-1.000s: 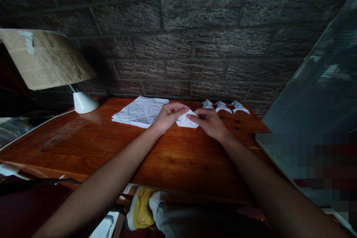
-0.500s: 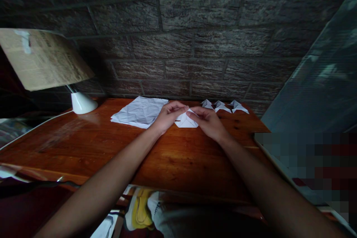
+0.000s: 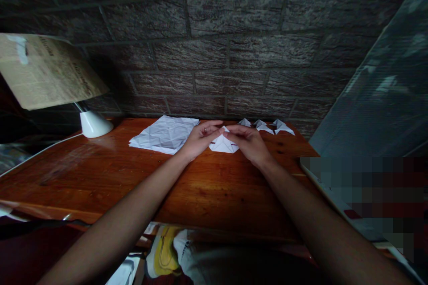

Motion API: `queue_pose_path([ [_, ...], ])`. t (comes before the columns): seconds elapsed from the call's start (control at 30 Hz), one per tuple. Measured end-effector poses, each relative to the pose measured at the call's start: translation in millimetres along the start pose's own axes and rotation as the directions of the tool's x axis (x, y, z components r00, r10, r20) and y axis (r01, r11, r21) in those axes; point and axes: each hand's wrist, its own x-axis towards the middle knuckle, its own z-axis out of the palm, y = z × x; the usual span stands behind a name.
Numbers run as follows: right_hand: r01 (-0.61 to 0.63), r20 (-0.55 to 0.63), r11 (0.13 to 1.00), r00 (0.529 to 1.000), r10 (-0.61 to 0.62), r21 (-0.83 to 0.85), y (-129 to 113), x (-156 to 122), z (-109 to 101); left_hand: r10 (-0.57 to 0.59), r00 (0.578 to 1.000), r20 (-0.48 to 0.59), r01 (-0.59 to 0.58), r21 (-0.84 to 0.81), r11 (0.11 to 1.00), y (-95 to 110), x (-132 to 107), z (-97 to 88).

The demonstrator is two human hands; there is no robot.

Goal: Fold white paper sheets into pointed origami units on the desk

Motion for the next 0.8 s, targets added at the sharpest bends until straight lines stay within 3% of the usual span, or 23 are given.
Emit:
queue_pose_path([
  [0.3,-0.005,-0.015,0.997,1.0,0.003,-0.073,-5.0,2.1,-7.7,0.003,1.0,0.017,-0.002,-0.042,0.999,-1.2,-0.8,0.4],
  [0.5,-0.008,0.04,0.993,0.999,0.013,-0.117,-5.7,2.6,-11.2,0.02,0.997,0.068,-0.02,-0.007,1.0,-2.8,0.2,-0.4],
  [0.8,0.027,0.051,0.988,0.999,-0.02,-0.153,-3.7,4.9,-13.7,0.022,0.999,0.046,-0.024,0.039,0.999,-3.8,-0.5,0.8],
])
